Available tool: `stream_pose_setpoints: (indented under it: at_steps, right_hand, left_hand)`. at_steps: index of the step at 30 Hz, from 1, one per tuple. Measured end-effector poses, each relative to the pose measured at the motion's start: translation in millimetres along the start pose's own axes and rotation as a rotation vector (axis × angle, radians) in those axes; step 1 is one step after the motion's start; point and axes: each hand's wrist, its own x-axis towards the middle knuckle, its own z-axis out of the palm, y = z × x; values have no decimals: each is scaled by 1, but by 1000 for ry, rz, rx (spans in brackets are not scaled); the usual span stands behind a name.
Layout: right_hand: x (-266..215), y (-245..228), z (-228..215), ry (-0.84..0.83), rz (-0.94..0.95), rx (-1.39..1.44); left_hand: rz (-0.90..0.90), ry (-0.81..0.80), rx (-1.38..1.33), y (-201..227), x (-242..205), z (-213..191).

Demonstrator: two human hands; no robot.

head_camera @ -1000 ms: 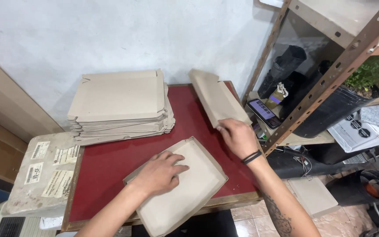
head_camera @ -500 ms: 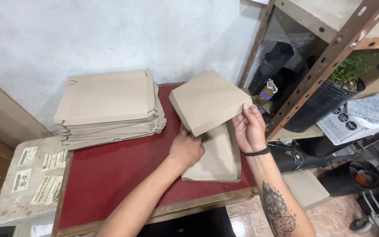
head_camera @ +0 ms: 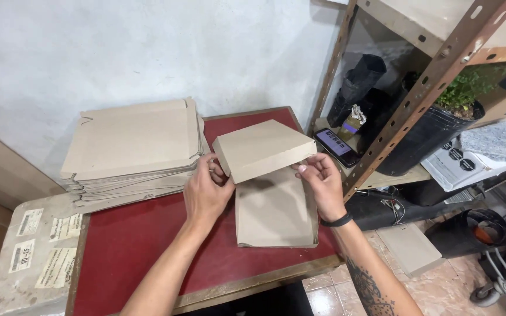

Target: The person assembles flat-packed cardboard boxes by folding and interlocking the flaps. They work one at a time, stacking the finished boxes on the right side of the table.

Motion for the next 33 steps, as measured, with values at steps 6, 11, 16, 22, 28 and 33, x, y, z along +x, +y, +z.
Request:
stream_pose_setpoints:
  at_steps: [6, 11, 16, 22, 28, 33]
  right_hand:
    - [7, -77, 1, 46, -608, -758]
    - [23, -118, -1, -228, -779, -943]
    - [19, -137, -16, -260, -708, -1034]
    - [8, -125, -48, -419, -767, -1029]
    - [-4, -127, -56, -422, -757, -1054]
    - [-16, -126, -68, -404, -749, -1053]
  left_hand:
    - [269, 136, 93, 2, 37, 1]
    - [242, 53, 54, 19, 51, -7]
    - [185, -127, -98, 31, 24, -26]
    - [625, -612, 131, 2, -78, -5]
    - [641, -602, 335, -30, -108, 48]
    - [606, -446, 273, -45, -103, 62]
